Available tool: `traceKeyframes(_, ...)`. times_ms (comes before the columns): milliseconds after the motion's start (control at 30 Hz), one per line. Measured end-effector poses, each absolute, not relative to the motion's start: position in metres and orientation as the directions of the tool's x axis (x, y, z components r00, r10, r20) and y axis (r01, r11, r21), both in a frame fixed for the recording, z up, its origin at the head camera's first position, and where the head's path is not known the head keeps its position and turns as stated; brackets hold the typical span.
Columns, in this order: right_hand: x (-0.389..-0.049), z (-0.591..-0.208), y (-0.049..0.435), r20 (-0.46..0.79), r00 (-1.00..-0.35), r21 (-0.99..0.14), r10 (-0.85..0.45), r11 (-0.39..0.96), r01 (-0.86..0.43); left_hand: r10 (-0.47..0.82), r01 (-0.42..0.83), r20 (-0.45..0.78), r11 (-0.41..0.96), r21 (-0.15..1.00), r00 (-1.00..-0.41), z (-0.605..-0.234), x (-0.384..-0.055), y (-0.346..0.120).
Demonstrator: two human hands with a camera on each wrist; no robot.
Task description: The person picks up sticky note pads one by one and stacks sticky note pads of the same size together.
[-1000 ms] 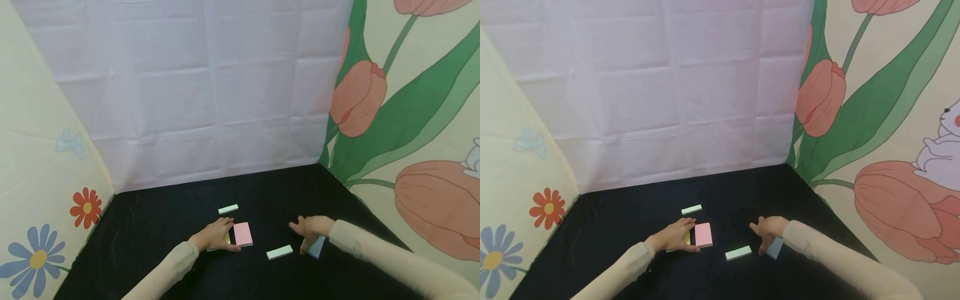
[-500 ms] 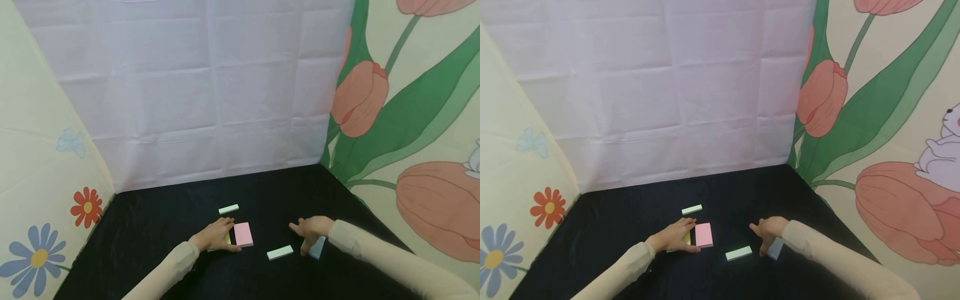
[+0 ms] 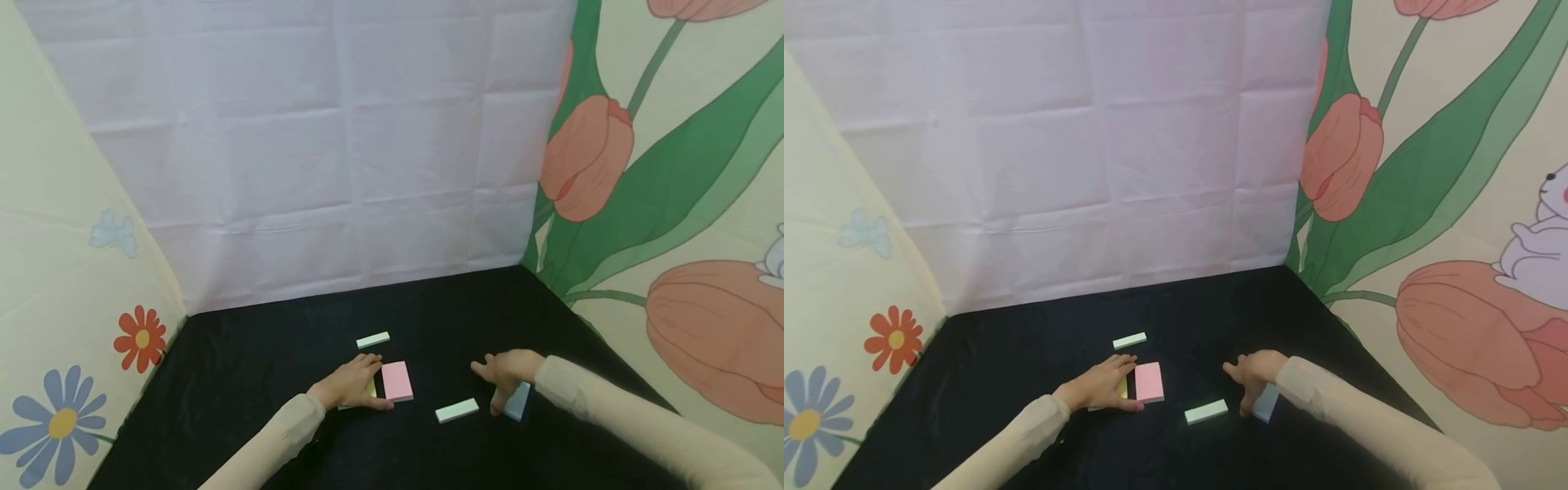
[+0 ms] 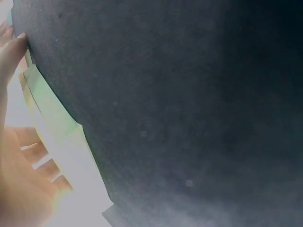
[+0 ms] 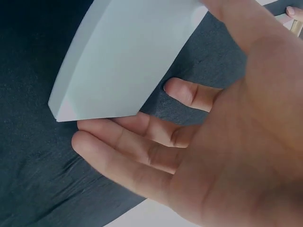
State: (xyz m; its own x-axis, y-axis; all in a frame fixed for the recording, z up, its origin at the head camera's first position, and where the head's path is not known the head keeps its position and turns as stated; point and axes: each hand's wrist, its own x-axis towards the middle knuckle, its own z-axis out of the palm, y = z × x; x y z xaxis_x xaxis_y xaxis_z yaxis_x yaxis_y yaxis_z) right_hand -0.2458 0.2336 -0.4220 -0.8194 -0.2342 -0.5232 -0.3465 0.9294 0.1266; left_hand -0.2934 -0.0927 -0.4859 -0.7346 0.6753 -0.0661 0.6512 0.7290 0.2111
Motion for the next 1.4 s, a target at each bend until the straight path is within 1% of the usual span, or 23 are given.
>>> traceKeyframes(600, -0.2465, -0.4200, 0.2348, -0.541, -0.807, 0.089, -0.236, 0.938, -0.334, 0.670, 0.645, -0.063, 0.733, 0.217, -0.740, -0.4868, -0.2931, -0.0922)
traceKeyframes(833, -0.2496, -0.4216, 0.2367, -0.533, -0.809, 0.133, -0.249, 0.919, -0.370, 0.669, 0.643, -0.067, 0.734, 0.217, -0.740, -0.4865, -0.2936, -0.0922)
traceKeyframes(967, -0.2496, -0.4208, 0.2367, -0.524, -0.810, 0.134, -0.264, 0.913, -0.385, 0.672, 0.646, -0.064, 0.731, 0.221, -0.738, -0.4872, -0.2943, -0.0926)
traceKeyframes(1200, -0.2485, -0.4183, 0.2384, -0.501, -0.813, 0.108, -0.296, 0.911, -0.398, 0.672, 0.647, -0.062, 0.730, 0.220, -0.738, -0.4873, -0.2946, -0.0921)
traceKeyframes(1400, -0.2503, -0.4194, 0.2410, -0.479, -0.813, 0.038, -0.331, 0.917, -0.396, 0.664, 0.635, -0.082, 0.739, 0.223, -0.744, -0.4868, -0.2941, -0.0914)
